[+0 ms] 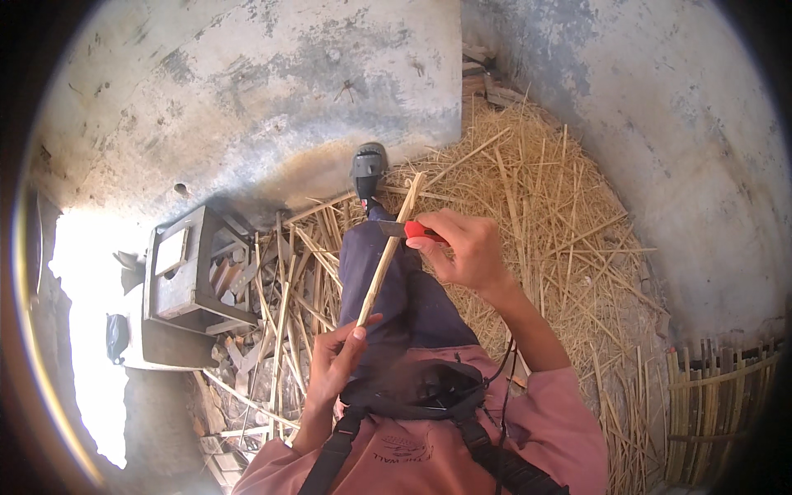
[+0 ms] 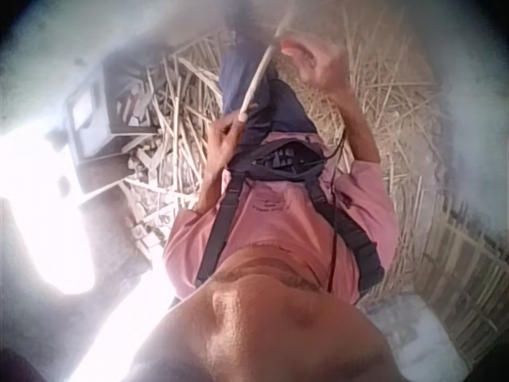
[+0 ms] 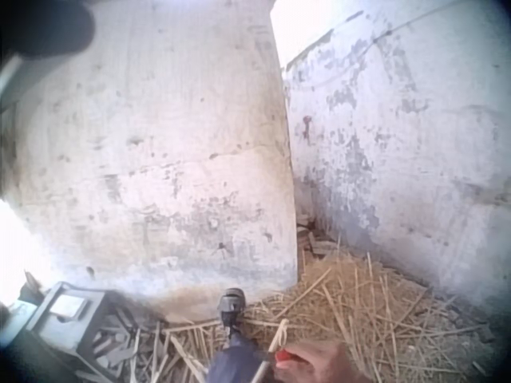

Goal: The person is shaving a thin strip of wood using a small red-handled utility knife, holding the wood in one hand and making controlled downward strokes with the knife to remove thin layers from the surface.

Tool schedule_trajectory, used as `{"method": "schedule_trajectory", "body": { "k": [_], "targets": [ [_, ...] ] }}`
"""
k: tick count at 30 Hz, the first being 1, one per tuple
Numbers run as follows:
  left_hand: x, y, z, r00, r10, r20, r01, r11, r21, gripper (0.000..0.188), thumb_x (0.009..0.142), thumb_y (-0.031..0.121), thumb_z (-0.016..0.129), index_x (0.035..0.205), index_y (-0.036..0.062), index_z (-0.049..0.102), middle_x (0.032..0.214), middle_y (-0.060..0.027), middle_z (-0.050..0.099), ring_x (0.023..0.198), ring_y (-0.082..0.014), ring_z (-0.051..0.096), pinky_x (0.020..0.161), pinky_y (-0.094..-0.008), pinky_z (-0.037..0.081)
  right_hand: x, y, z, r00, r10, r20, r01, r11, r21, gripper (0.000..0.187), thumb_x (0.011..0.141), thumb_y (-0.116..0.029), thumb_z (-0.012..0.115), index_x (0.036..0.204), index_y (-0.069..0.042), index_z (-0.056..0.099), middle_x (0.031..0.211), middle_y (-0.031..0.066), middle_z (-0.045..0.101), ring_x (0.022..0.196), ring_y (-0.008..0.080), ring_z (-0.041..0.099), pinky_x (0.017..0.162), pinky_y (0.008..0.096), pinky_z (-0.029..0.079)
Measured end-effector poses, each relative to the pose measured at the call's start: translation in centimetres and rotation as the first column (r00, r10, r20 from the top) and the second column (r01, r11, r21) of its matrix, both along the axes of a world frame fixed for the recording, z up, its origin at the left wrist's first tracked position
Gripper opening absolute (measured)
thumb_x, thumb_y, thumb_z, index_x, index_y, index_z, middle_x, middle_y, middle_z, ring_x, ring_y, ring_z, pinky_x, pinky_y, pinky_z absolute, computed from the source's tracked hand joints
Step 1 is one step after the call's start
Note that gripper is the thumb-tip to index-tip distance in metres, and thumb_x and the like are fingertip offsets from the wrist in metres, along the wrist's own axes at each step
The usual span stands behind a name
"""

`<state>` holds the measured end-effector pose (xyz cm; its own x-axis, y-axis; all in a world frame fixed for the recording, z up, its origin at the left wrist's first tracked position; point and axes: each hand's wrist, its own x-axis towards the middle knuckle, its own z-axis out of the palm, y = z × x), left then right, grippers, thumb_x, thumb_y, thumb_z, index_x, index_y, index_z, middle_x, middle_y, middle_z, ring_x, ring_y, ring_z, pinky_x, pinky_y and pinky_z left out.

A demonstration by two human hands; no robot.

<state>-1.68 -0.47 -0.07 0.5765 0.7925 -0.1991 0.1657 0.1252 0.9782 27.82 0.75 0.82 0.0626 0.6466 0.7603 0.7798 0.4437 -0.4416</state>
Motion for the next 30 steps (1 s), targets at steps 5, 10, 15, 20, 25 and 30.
{"method": "schedule_trajectory", "body": {
  "k": [5,10,15,20,25,30],
  "targets": [
    [-0.5,-0.9,-0.8,0.999,-0.033,0.013,0.033,0.998,0.047,0.046,0.11,0.035,0.061,0.137,-0.0006,0.07,0.063,0.0118,0.041,0.054,0.0006,0.034,0.05,-0.0228,0.021,5.7,2.3,-0.9,0.937,-0.309,-0.162,0.293,0.949,-0.116,0.033,0.104,-0.037,0.068,0.108,-0.005,0.078,0.08,0.0032,0.074,0.053,0.0116,0.056,0.05,0.0272,0.042],
    [-0.7,-0.9,-1.1,0.999,0.018,-0.027,-0.017,0.999,0.035,0.039,0.109,0.028,0.064,0.136,0.0025,0.072,0.064,0.0117,0.045,0.056,0.0018,0.036,0.051,-0.0222,0.023,13.3,1.4,-0.5,0.803,-0.471,-0.366,0.329,0.861,-0.387,0.039,0.11,-0.039,0.058,0.111,-0.004,0.077,0.069,-0.0031,0.06,0.056,0.0057,0.045,0.051,0.0254,0.032],
    [0.4,0.5,-0.9,0.982,0.135,-0.136,-0.12,0.987,0.11,0.034,0.104,0.012,0.07,0.133,-0.006,0.07,0.096,-0.0009,0.071,0.087,-0.0055,0.057,0.075,-0.0235,0.047,8.1,0.1,-1.1,0.856,-0.222,-0.466,0.082,0.95,-0.301,0.037,0.108,-0.039,0.062,0.112,-0.005,0.076,0.083,0.0006,0.071,0.059,0.0094,0.051,0.056,0.027,0.039],
    [2.0,0.8,-0.6,0.984,0.174,-0.044,-0.16,0.96,0.232,0.034,0.1,0.014,0.075,0.131,-0.0007,0.073,0.089,0.0047,0.067,0.076,-0.0012,0.05,0.065,-0.0205,0.038,1.5,-1.2,-1.3,0.965,0.099,-0.244,-0.145,0.973,-0.181,0.027,0.096,-0.032,0.077,0.105,-0.006,0.075,0.083,0.005,0.071,0.062,0.0169,0.064,0.056,0.0318,0.048],
    [3.0,1.0,0.2,0.982,0.185,-0.021,-0.171,0.943,0.287,0.036,0.099,0.012,0.077,0.132,-0.0006,0.074,0.086,0.0074,0.066,0.069,0.0009,0.048,0.058,-0.0186,0.034,-1.9,-1.7,-1.3,0.978,0.208,-0.022,-0.209,0.971,-0.116,0.03,0.09,-0.035,0.084,0.101,-0.009,0.076,0.08,0.0051,0.07,0.062,0.0227,0.068,0.055,0.0355,0.051],
    [3.4,1.0,0.2,0.979,0.186,0.083,-0.201,0.942,0.27,0.038,0.097,0.009,0.078,0.132,-0.0048,0.072,0.089,0.0046,0.069,0.071,-0.0003,0.051,0.058,-0.0194,0.037,-2.7,-1.9,-1.5,0.975,0.219,0.045,-0.217,0.975,-0.05,0.031,0.089,-0.036,0.084,0.1,-0.009,0.076,0.076,0.0036,0.067,0.058,0.0233,0.066,0.052,0.0354,0.05]
  ]
}}
